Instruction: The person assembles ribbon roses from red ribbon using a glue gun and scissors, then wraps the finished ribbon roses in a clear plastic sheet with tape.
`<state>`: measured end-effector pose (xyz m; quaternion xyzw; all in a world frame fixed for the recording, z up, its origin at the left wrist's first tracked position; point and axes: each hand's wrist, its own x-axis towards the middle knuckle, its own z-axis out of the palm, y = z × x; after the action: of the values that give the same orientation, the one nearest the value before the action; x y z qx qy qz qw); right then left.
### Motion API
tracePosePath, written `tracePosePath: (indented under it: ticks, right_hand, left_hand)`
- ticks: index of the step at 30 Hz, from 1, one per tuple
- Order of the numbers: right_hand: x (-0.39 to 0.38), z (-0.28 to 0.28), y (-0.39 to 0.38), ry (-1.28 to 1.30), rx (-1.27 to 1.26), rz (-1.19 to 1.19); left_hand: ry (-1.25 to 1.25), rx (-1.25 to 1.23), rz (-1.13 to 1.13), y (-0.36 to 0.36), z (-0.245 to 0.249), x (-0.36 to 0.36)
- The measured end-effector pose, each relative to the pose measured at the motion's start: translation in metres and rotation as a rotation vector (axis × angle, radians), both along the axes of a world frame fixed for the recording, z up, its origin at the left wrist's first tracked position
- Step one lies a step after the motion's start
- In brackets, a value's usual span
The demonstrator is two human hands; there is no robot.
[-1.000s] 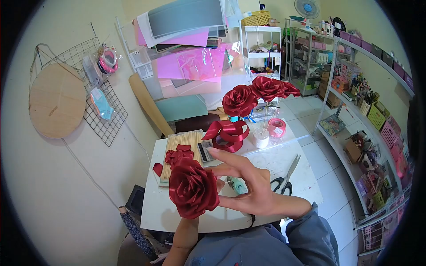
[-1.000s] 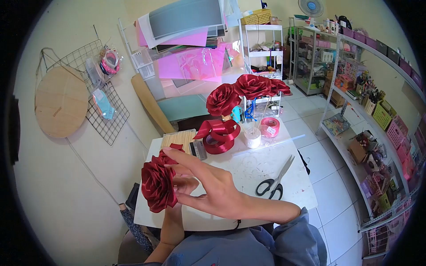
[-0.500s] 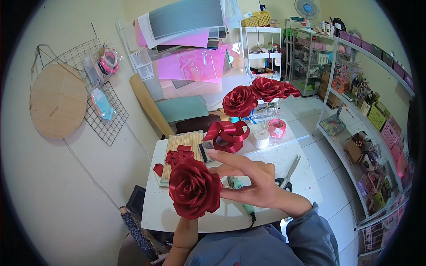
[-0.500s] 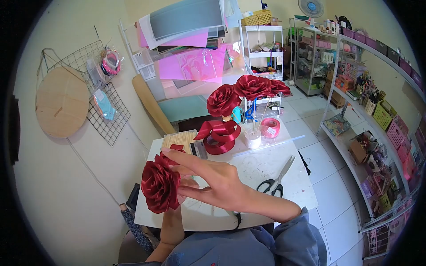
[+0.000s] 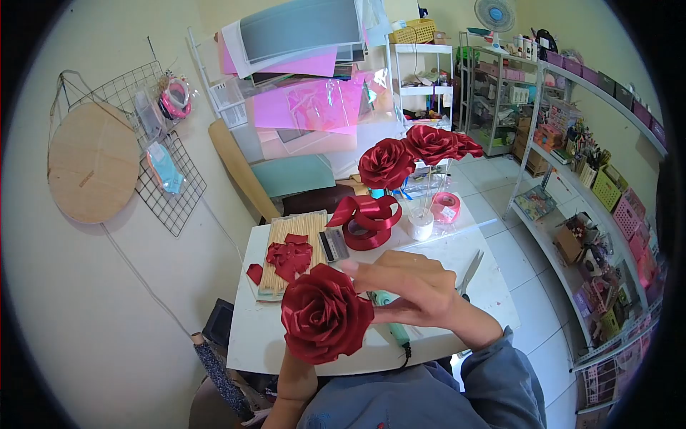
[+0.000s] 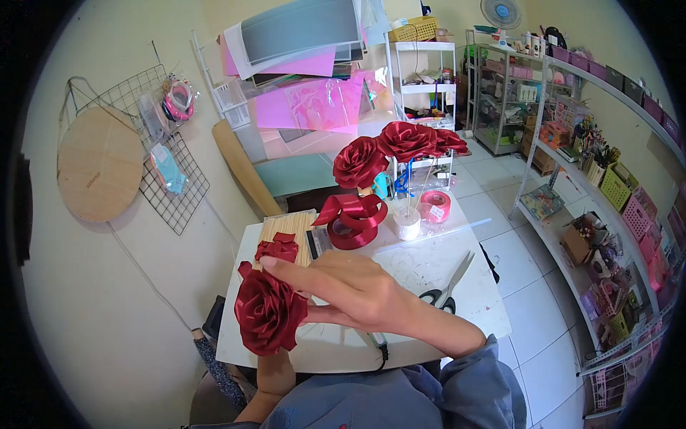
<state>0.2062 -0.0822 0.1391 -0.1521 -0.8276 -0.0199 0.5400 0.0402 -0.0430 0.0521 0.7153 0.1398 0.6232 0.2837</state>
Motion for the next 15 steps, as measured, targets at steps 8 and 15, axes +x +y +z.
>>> tracePosePath:
  ticks: [8,15]
  right_hand:
    - [0.002,-0.007,0.008,-0.022,0.102,0.141]
    - [-0.004,0.005,-0.013,0.008,-0.44,0.111]
  left_hand:
    - [0.014,0.001,0.003,-0.003,-0.002,-0.002]
    - [0.019,-0.003,0.008,-0.003,-0.001,-0.003]
